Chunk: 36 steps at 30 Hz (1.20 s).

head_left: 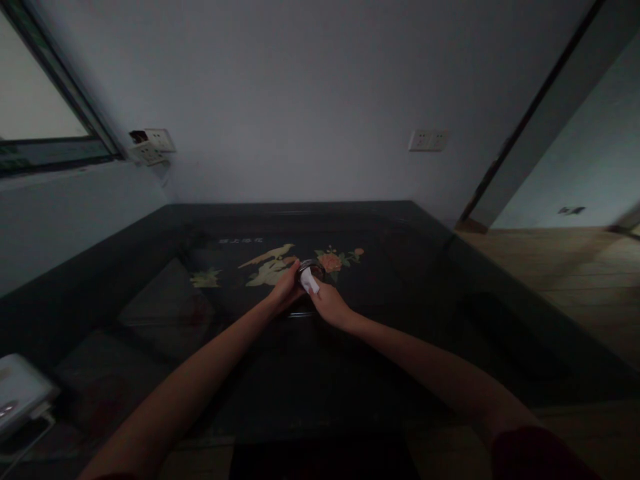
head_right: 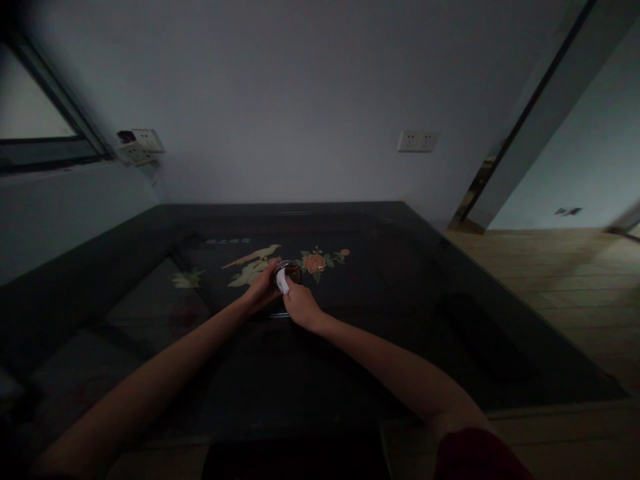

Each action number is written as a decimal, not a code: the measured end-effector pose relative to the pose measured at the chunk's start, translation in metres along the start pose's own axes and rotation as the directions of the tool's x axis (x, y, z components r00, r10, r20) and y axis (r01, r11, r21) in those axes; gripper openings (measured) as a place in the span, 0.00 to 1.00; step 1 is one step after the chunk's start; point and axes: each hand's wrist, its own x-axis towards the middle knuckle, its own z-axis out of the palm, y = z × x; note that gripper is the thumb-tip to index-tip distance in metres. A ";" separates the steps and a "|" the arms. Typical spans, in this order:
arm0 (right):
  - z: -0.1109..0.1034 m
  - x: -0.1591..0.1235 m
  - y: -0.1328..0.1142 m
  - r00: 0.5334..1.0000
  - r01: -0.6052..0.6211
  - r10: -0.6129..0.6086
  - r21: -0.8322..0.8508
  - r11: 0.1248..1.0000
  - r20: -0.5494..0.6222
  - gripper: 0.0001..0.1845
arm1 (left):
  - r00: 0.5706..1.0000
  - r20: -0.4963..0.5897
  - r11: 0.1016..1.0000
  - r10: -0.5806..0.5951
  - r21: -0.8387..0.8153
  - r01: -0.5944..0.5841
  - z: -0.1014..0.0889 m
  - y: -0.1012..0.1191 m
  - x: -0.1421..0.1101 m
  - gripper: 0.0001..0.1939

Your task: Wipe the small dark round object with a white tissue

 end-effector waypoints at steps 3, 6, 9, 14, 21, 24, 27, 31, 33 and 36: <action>-0.003 -0.001 -0.001 0.996 0.074 -0.070 -0.080 0.994 0.049 0.18 | 0.999 0.046 0.999 0.007 -0.032 -0.006 0.000 0.000 0.001 0.19; -0.009 0.001 0.002 0.974 0.223 -0.204 -0.263 0.939 0.098 0.15 | 0.999 0.052 0.999 0.000 -0.047 0.003 0.000 0.000 0.001 0.19; -0.010 0.002 0.006 0.942 0.335 -0.300 -0.450 0.828 0.150 0.16 | 0.999 0.015 0.997 -0.028 -0.066 0.029 0.002 0.002 0.001 0.18; 0.003 -0.002 0.004 0.964 0.215 -0.264 -0.672 0.709 0.030 0.19 | 0.999 0.000 0.996 -0.039 -0.078 0.039 0.006 0.004 -0.001 0.18; 0.004 -0.003 0.000 0.972 0.223 -0.234 -0.464 0.857 0.035 0.21 | 1.000 0.010 0.997 -0.017 -0.071 0.018 0.004 0.002 0.000 0.18; 0.004 -0.003 0.001 0.984 0.174 -0.177 -0.183 0.968 -0.001 0.20 | 0.999 0.047 0.999 -0.017 -0.044 0.019 -0.001 0.000 0.002 0.18; 0.007 -0.004 0.000 0.997 0.066 -0.063 0.100 0.993 -0.033 0.18 | 0.998 0.057 1.000 -0.002 -0.030 0.003 -0.005 -0.001 0.003 0.17; 0.010 -0.004 0.000 0.998 0.012 0.009 0.365 0.931 -0.055 0.19 | 0.999 0.045 1.000 -0.016 -0.026 0.017 -0.004 0.000 0.002 0.19; 0.008 -0.004 0.002 0.997 0.075 -0.059 0.338 0.938 -0.056 0.20 | 0.999 0.051 0.999 -0.016 -0.032 0.017 -0.002 0.001 0.001 0.19; 0.001 -0.002 0.005 0.985 0.168 -0.171 0.152 0.974 0.005 0.21 | 0.999 0.039 0.999 -0.022 -0.046 0.024 0.000 0.002 0.000 0.19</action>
